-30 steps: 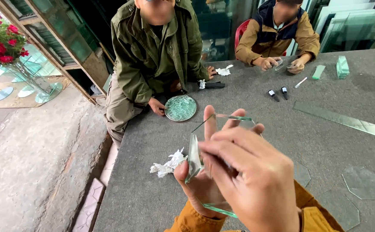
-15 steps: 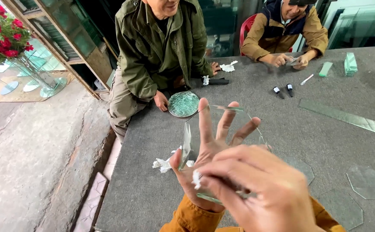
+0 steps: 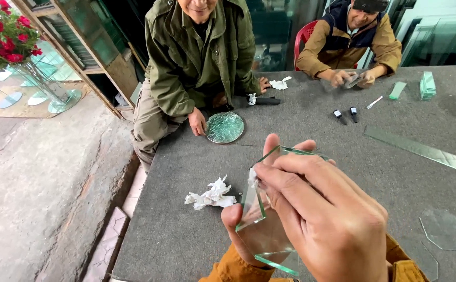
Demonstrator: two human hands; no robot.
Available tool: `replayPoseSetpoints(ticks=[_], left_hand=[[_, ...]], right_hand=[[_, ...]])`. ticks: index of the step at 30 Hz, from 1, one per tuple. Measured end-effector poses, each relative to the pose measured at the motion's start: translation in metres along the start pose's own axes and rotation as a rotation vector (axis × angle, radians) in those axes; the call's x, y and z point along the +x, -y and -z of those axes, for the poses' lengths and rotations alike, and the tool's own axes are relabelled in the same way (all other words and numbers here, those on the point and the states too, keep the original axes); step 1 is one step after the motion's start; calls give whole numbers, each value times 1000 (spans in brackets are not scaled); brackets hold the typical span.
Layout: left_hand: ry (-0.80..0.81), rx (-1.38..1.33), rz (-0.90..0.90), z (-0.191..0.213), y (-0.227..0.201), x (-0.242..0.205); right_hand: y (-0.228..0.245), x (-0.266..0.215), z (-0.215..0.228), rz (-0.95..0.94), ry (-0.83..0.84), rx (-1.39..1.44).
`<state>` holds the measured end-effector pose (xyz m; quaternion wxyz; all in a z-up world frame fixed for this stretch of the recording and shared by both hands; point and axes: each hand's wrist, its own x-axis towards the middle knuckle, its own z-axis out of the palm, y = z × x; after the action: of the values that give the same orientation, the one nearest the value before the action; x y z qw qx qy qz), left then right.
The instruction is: Cleaning small pieces of cut glass using a cloth in a workshop.
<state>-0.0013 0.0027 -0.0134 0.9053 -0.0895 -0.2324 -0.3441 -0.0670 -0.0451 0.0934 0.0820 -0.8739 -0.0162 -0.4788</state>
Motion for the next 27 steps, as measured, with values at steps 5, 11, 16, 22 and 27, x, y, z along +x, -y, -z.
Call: replayPoseSetpoints(ticks=[5, 11, 16, 22, 27], left_hand=[[-33, -65, 3, -3, -7, 6], [-73, -144, 21, 0, -6, 5], [-102, -203, 24, 1, -6, 6], [-135, -280, 34, 3, -2, 9], [-182, -359, 48, 7, 2, -4]], right_hand=[[-1, -11, -4, 3, 82, 74], [5, -1, -4, -25, 42, 65], [3, 2, -6, -21, 73, 100], [7, -1, -8, -86, 40, 83], [-8, 11, -8, -97, -64, -44]])
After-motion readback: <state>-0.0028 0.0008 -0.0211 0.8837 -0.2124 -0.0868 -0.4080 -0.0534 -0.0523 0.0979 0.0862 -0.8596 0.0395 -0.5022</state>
